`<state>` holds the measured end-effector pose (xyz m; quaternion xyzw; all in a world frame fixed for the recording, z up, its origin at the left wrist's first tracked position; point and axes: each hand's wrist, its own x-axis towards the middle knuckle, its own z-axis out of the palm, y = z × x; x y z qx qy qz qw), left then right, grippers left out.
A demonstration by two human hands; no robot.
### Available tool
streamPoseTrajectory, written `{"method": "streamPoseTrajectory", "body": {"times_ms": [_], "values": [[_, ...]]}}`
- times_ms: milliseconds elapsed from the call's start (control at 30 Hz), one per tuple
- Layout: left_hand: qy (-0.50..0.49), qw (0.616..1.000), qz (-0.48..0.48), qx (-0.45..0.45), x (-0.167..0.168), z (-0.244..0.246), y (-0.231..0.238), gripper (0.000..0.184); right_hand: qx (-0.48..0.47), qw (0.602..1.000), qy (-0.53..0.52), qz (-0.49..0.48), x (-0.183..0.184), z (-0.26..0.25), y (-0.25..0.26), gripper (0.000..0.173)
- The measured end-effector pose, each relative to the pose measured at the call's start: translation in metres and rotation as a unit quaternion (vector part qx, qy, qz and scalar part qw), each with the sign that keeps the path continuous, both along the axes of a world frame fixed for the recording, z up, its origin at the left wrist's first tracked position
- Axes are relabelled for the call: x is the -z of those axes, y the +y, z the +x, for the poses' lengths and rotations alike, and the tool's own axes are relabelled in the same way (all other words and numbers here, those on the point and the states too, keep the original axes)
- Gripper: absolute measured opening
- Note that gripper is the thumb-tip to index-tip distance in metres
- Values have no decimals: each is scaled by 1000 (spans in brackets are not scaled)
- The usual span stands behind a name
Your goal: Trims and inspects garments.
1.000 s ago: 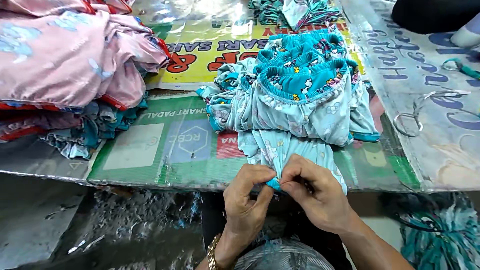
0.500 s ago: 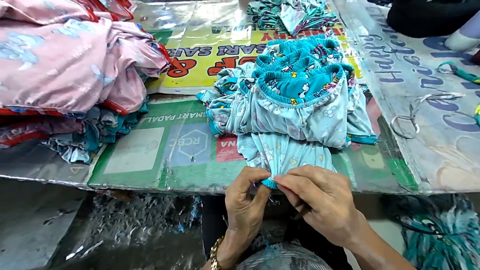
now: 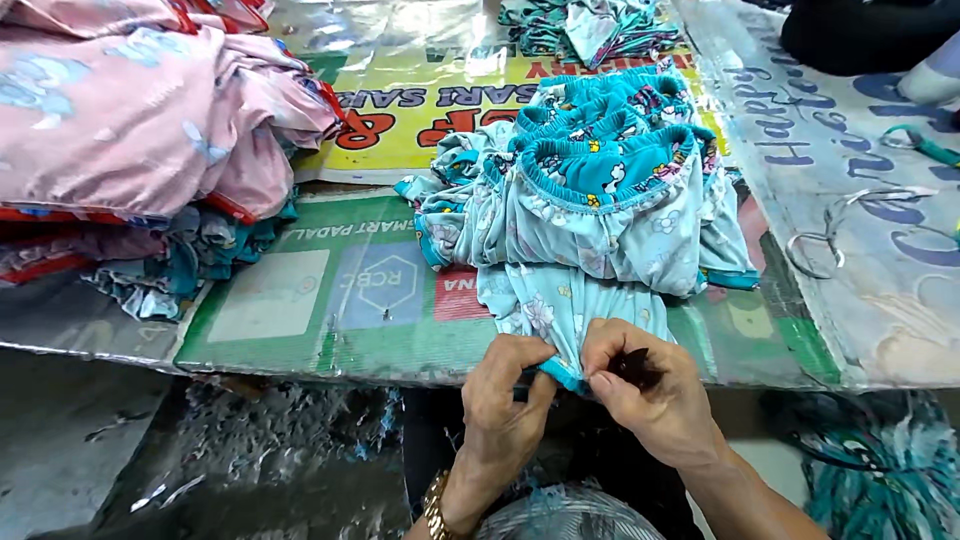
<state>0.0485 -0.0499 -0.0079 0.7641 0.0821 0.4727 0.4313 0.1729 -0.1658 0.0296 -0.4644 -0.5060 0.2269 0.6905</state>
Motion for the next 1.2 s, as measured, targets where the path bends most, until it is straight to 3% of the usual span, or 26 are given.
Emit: {"method": "streamPoseTrajectory", "body": {"times_ms": [67, 133, 200, 333, 433, 600, 667, 767, 933, 1200], "values": [[12, 1000, 28, -8, 0, -3, 0, 17, -6, 999, 36, -4, 1, -1, -2, 7], [47, 997, 57, 6, -5, -11, 1, 34, 35, 999, -8, -10, 0, -1, -3, 7], [61, 994, 83, 23, -10, -16, 2, 39, 53, 996, -64, -18, 0, -2, -3, 6], [94, 991, 90, 29, -9, -19, 4, 17, 47, 992, -108, -33, 10, -9, 2, 5], [103, 992, 73, 19, 1, -26, 4, 8, 134, 957, -253, -54, 21, -15, 1, 6], [67, 996, 58, -17, 12, -39, 0, 6, 184, 909, -326, -184, 11, -17, -14, 36], [59, 995, 58, -47, 14, -43, -4, 3, 181, 893, -359, -202, 8, -17, -17, 36], [48, 994, 54, -77, 15, -46, -7, 2, 181, 876, -411, -177, 9, -17, -19, 24], [41, 992, 74, -89, 14, -46, -11, 3, 224, 854, -455, -116, 17, -19, -15, 19], [58, 988, 108, -93, 14, -40, -14, 3, 239, 860, -444, -76, 27, -17, -6, 14]]}}
